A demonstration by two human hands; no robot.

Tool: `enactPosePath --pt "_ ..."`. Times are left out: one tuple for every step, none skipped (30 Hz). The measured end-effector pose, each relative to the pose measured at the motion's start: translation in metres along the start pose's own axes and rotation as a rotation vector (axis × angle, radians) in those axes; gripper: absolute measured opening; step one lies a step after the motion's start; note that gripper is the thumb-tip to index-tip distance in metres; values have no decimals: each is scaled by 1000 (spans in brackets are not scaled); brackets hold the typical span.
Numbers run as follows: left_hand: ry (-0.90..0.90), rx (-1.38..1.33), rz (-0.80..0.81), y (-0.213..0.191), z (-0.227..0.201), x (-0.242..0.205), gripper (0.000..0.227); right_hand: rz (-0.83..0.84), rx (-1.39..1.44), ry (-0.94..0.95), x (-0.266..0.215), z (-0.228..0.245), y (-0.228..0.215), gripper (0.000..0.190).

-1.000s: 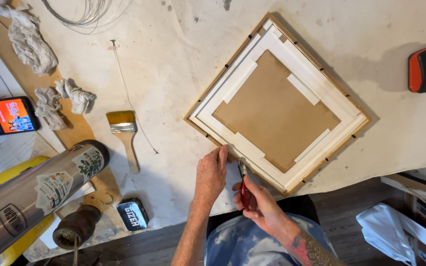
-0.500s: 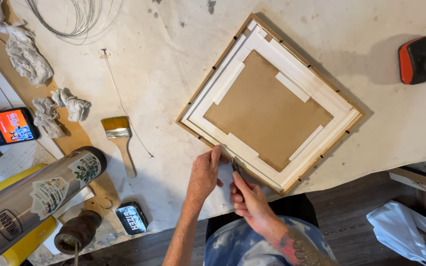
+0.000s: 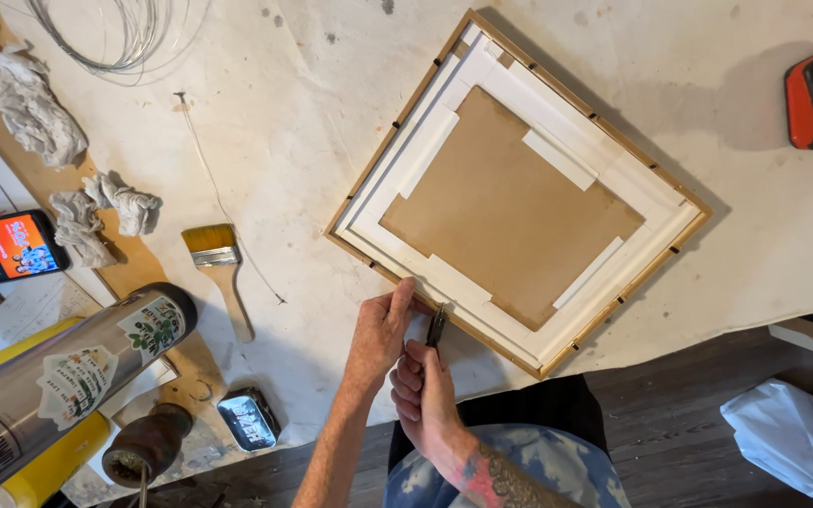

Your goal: Securing the backing of a picture frame using a power drill and pliers

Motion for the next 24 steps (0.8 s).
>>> enactPosePath --pt "7 -2 -2 0 -7 -2 57 6 -1 -4 1 2 0 33" --pt "-47 -11 -2 -1 -9 -4 56 -24 -18 -24 3 4 -3 32" --pt "-113 -18 -8 -4 -7 -10 55 -59 -39 -32 0 1 -9 31" --pt "-118 -17 -16 -6 -5 -10 55 -58 -44 -24 -3 3 -6 31" --pt "-71 -13 -3 -5 -8 -8 55 -100 -109 -85 -5 11 -8 28" --pt "-24 -8 10 -3 -11 -8 55 -142 -175 -146 -8 19 -9 26" --pt "-15 -13 9 -1 -8 -4 55 -135 -176 -154 -5 23 -12 26" --pt "29 2 2 0 -8 -1 55 -172 -223 -171 -3 27 -18 21" --pt "66 19 -5 -1 -5 0 54 -214 -269 -183 -3 29 -26 17" --pt "69 16 -5 -4 -7 -5 54 -212 -271 -186 -12 31 -28 17" --pt "21 -12 6 -3 -8 -7 52 -197 -317 -198 -17 38 -27 17" --pt "-26 -39 18 -1 -8 -9 57 -181 -363 -211 -23 45 -25 16" --pt "-27 -46 20 3 3 -3 57 -185 -368 -215 -18 51 -31 16" --pt "100 -60 22 6 2 2 53 -207 -503 -255 -14 59 -37 25" --pt "233 -76 6 4 1 9 50 -212 -647 -294 -7 66 -37 35" --pt "236 -85 -10 -1 -7 3 50 -200 -660 -298 -8 76 -37 35" --pt "144 -60 14 -2 -7 -2 50 -219 -788 -306 -10 85 -41 31" --pt "52 -35 37 -2 -7 -7 51 -239 -915 -314 -11 96 -44 29" --pt "50 -48 36 -4 -10 -11 51 -242 -927 -320 -23 101 -36 29" --pt "6 -99 46 -6 -10 -15 50 -238 -990 -301 -34 105 -28 34" --pt "-31 -152 50 -8 -13 -15 49 -226 -1054 -288 -44 109 -16 42" --pt "-25 -166 41 -9 -18 -15 49 -220 -1067 -298 -36 117 -25 42" --pt "-46 -174 47 -10 -17 -16 51 -145 -1057 -384 -30 123 -27 33" --pt "-66 -183 53 -10 -15 -19 52 -68 -1046 -467 -24 130 -31 26"
Point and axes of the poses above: each hand's wrist, its own x-axis towards the middle knuckle, its own y-axis out of the palm, z = x × y, the point moved 9 cm from there along x, towards the middle knuckle, and after that the axes turned 12 degrees about -z, right-handed, at the moved point
